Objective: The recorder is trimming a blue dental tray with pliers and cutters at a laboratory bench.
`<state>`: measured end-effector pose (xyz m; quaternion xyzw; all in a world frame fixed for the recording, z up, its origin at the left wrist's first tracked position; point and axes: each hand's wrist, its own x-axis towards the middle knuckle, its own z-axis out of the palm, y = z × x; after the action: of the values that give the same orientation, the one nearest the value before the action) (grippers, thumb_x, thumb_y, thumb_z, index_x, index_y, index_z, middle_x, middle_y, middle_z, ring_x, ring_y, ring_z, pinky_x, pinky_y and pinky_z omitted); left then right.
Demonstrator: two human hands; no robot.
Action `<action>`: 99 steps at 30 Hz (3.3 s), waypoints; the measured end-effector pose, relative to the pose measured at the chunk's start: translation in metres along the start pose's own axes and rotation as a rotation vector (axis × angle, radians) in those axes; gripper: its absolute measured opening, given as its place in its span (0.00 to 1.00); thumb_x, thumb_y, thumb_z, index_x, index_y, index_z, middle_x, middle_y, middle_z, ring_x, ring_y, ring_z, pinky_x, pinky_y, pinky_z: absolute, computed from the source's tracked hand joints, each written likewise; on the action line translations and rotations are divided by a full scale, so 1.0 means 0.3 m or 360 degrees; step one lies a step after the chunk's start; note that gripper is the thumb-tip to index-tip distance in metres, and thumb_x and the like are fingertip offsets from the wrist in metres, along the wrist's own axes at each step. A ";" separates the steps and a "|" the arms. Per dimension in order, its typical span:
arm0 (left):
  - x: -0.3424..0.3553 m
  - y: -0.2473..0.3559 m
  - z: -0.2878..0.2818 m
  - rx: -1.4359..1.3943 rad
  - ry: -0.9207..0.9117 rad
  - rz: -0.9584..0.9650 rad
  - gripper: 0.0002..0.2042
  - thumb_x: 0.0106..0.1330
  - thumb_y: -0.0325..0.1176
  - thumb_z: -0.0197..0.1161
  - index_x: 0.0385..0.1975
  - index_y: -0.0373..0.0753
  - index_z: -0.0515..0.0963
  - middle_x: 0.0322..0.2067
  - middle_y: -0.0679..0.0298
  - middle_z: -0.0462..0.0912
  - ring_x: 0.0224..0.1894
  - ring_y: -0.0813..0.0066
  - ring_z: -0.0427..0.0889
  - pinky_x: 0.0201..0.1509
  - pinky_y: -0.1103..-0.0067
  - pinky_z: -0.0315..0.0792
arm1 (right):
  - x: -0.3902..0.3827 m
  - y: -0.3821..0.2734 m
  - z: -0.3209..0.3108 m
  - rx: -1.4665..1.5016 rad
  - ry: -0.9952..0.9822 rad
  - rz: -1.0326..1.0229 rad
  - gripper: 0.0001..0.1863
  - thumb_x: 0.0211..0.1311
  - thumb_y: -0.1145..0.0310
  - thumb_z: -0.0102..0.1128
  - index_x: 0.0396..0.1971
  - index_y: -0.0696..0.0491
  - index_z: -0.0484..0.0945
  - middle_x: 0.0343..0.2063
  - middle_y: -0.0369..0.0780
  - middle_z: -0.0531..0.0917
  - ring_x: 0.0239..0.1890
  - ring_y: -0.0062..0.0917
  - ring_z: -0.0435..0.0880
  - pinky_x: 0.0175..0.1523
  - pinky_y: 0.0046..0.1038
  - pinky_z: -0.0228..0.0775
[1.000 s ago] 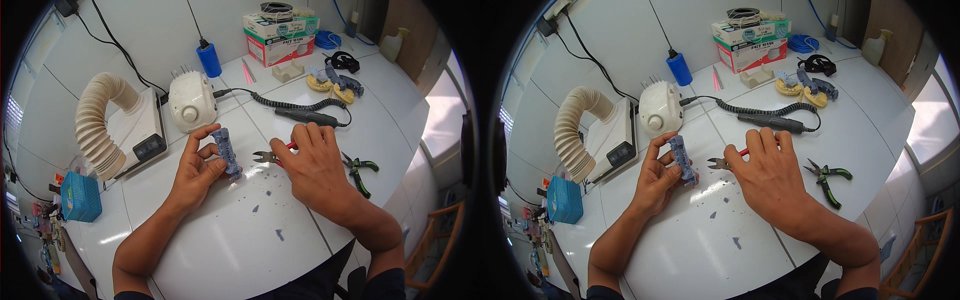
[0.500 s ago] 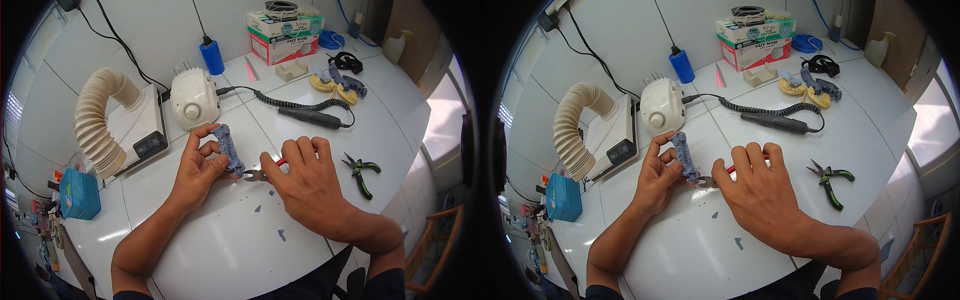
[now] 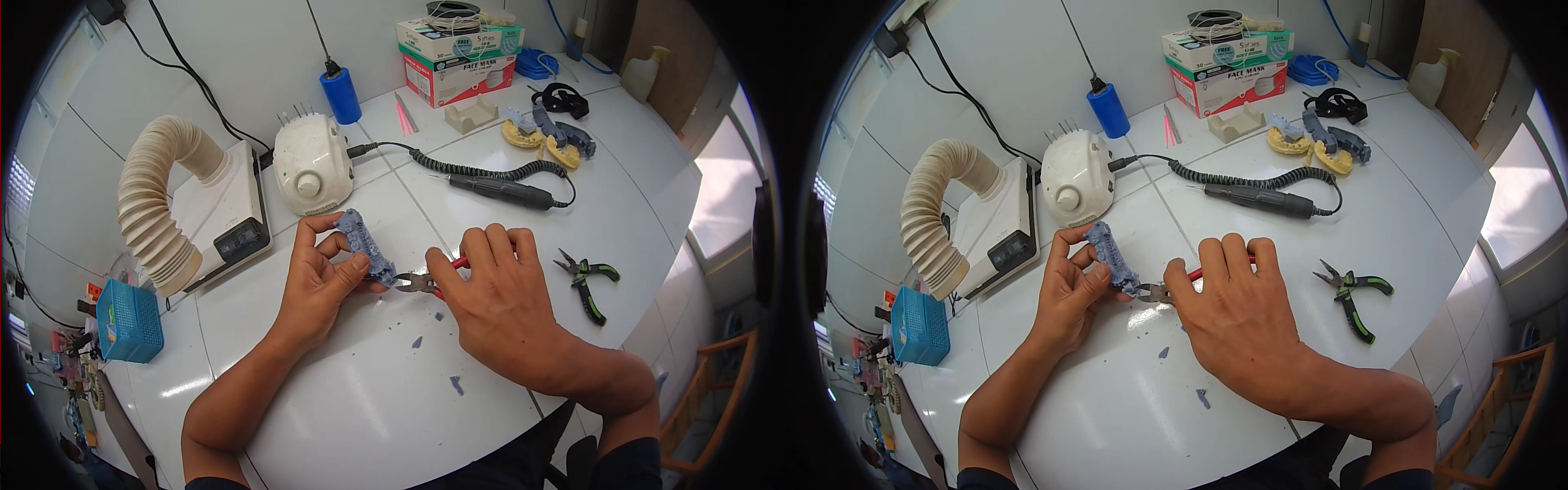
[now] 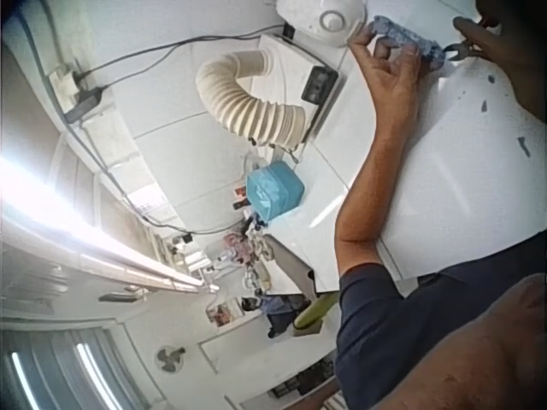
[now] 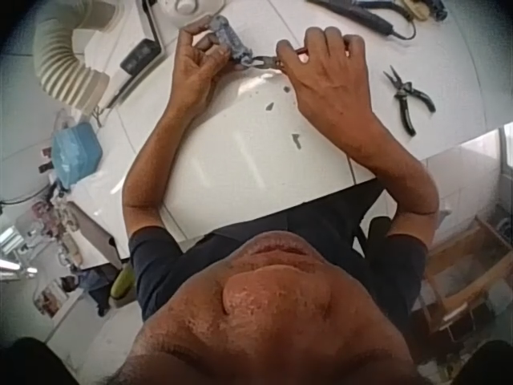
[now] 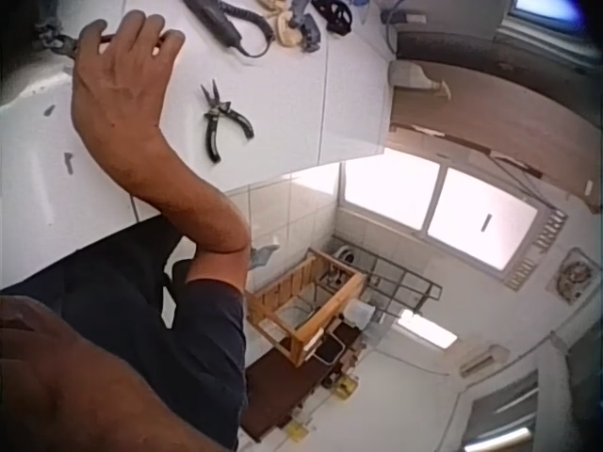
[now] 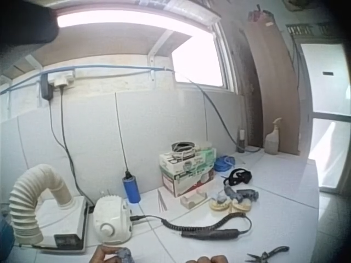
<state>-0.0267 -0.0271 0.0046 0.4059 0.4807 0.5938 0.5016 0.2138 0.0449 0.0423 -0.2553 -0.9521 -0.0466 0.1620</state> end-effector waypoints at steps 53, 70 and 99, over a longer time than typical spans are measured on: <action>0.001 0.011 0.017 0.0084 0.0050 -0.0052 0.25 0.76 0.29 0.67 0.62 0.42 0.57 0.52 0.54 0.76 0.43 0.75 0.88 0.43 0.78 0.91 | 0.002 -0.011 -0.007 0.0014 -0.0340 0.0048 0.05 0.67 0.70 0.62 0.34 0.55 0.78 0.27 0.42 0.82 0.28 0.30 0.84 0.31 0.32 0.72; 0.005 0.029 0.010 -0.0126 0.0133 -0.0125 0.22 0.74 0.33 0.63 0.64 0.39 0.66 0.39 0.61 0.81 0.30 0.80 0.83 0.42 0.79 0.85 | 0.025 0.064 -0.008 0.0134 -0.0005 0.0010 0.17 0.56 0.79 0.66 0.47 0.54 0.82 0.38 0.43 0.75 0.45 0.34 0.72 0.51 0.36 0.58; -0.007 0.003 0.017 0.0126 0.0024 0.0020 0.23 0.64 0.28 0.80 0.48 0.41 0.68 0.46 0.61 0.80 0.49 0.76 0.85 0.53 0.79 0.84 | 0.013 0.013 0.013 0.0146 -0.0167 0.0249 0.09 0.68 0.70 0.63 0.45 0.56 0.81 0.36 0.44 0.76 0.42 0.34 0.73 0.48 0.38 0.58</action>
<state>-0.0216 -0.0283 0.0065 0.4240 0.5049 0.5806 0.4778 0.2115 0.0507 0.0400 -0.3233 -0.9375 0.0232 0.1265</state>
